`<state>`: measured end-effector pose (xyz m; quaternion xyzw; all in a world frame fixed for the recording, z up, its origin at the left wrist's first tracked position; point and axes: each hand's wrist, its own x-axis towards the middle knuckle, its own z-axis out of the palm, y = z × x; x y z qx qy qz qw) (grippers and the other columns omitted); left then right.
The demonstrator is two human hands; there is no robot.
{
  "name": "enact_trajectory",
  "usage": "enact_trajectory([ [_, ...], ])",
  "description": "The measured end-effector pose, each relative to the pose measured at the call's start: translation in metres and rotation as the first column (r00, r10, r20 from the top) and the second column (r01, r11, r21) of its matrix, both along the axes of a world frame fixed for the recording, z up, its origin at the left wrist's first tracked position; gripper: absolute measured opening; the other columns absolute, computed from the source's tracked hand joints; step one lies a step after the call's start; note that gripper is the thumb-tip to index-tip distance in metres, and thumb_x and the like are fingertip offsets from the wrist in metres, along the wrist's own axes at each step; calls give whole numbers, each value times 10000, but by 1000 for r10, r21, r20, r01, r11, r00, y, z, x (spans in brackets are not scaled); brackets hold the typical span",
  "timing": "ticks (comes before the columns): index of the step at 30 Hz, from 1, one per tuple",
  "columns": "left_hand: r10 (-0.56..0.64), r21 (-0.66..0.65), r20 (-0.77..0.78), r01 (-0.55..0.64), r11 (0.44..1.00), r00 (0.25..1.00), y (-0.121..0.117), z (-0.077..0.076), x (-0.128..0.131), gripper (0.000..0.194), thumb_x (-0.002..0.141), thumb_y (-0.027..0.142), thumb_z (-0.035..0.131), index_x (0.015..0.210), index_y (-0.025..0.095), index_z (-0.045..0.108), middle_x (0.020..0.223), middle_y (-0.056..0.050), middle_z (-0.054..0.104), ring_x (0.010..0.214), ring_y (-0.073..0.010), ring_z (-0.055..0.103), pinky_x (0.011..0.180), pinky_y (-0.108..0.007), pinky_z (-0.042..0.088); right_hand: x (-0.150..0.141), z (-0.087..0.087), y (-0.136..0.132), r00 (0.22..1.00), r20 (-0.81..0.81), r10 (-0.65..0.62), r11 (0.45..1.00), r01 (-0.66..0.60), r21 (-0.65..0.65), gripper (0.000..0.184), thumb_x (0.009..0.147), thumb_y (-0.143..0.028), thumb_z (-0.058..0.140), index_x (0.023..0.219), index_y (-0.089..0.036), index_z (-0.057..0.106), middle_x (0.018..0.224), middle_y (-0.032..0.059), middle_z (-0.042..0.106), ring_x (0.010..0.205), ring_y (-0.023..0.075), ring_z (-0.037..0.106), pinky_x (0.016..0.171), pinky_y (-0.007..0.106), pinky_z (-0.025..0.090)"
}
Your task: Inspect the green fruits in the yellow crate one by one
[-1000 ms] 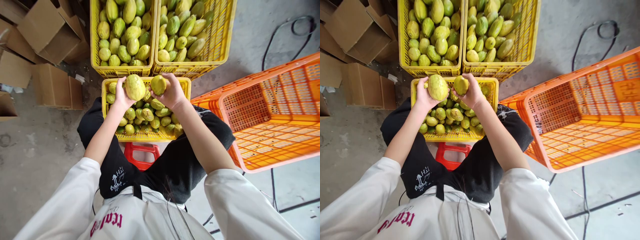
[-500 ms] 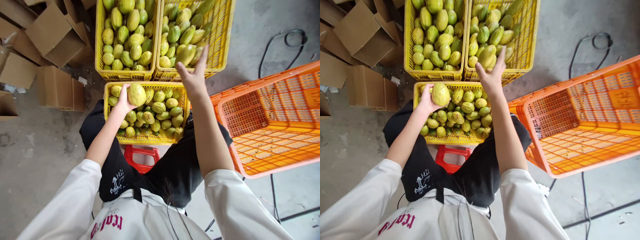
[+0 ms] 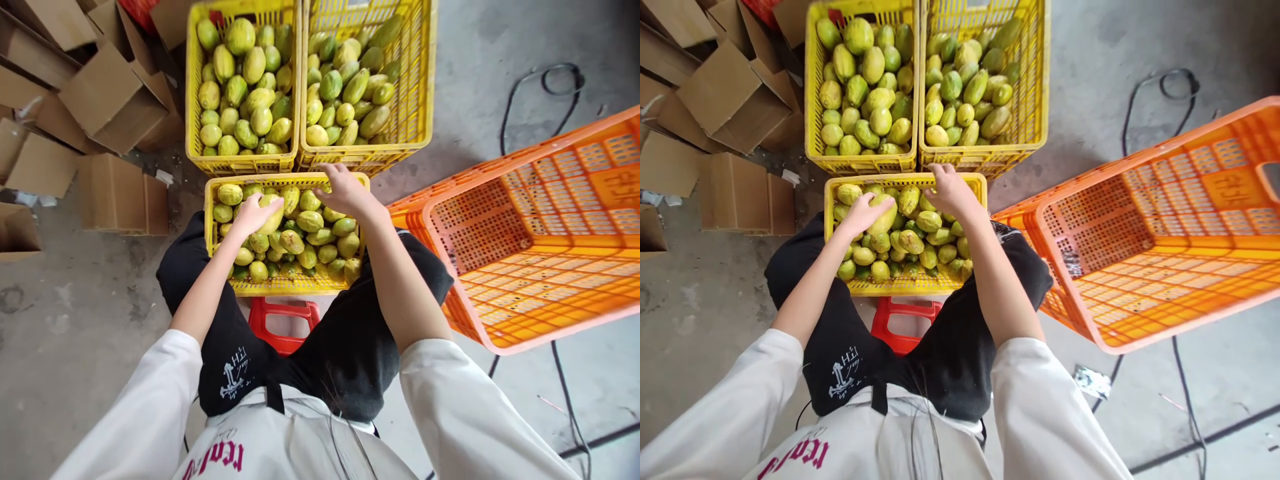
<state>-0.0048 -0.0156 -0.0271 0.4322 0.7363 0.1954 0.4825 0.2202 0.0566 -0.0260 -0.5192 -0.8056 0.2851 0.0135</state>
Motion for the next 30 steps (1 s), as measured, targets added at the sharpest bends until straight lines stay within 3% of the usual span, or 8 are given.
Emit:
enact_trajectory([
  [4,-188,-2,-429,208,978,883,10,8,-10,677,714,627,762,1222,204,615,1306,-153,682,1351,-400,539,1140,-504,419,-4,9,-6,988,114,106,988,-92,-123,544,944,-263,571,1469,-139,507,1415,221,588,1242,376,621,1039,482,492],
  [9,-167,229,-531,331,916,830,71,30,-41,859,768,739,624,1422,195,508,1485,-137,565,1445,-361,442,1227,-517,310,-5,14,-7,976,162,147,976,-117,-181,462,968,-255,568,1415,-134,572,1393,218,632,1262,358,625,1037,431,496],
  [12,-305,232,-568,504,832,764,104,37,-59,1109,684,921,530,1554,258,347,1671,-4,364,1586,-256,162,1302,-433,74,-4,17,-6,976,184,113,982,-82,-169,443,981,-252,550,1407,-136,586,1375,212,654,1259,355,632,1017,421,506],
  [15,-346,191,-574,532,825,742,110,33,-73,1197,627,997,460,1584,306,257,1682,62,337,1606,-235,12,1292,-465,-87,-3,19,-5,980,183,76,984,-44,-172,427,979,-260,563,1388,-147,610,1349,203,675,1243,353,646,1005,412,512],
  [19,-398,111,-540,531,840,742,79,15,-84,951,710,842,555,1490,303,480,1645,0,392,1587,-385,122,1298,-593,-53,-4,19,-7,990,130,50,982,-25,-189,383,956,-269,629,1331,-199,657,1282,161,719,1223,355,661,1001,427,523],
  [21,-525,-57,-524,588,807,671,56,4,-81,887,745,762,568,1452,227,535,1640,-67,396,1563,-427,189,1292,-605,75,-6,20,-9,991,123,50,979,-25,-203,365,947,-254,641,1309,-211,673,1273,154,723,1213,363,667,998,446,528],
  [24,-720,-310,-472,668,676,509,21,-15,-66,783,862,576,542,1486,105,490,1657,-185,346,1532,-410,300,1258,-518,254,-9,22,-12,980,167,106,972,-67,-224,375,960,-234,605,1327,-181,661,1294,183,707,1221,375,663,996,452,524],
  [30,-878,-422,-396,796,434,269,-44,-61,-39,702,954,401,523,1566,90,379,1646,-241,342,1489,-369,395,1193,-459,342,-8,6,-33,936,260,238,958,-182,-220,479,967,-312,592,1398,-102,587,1363,257,631,1207,394,649,970,446,510],
])
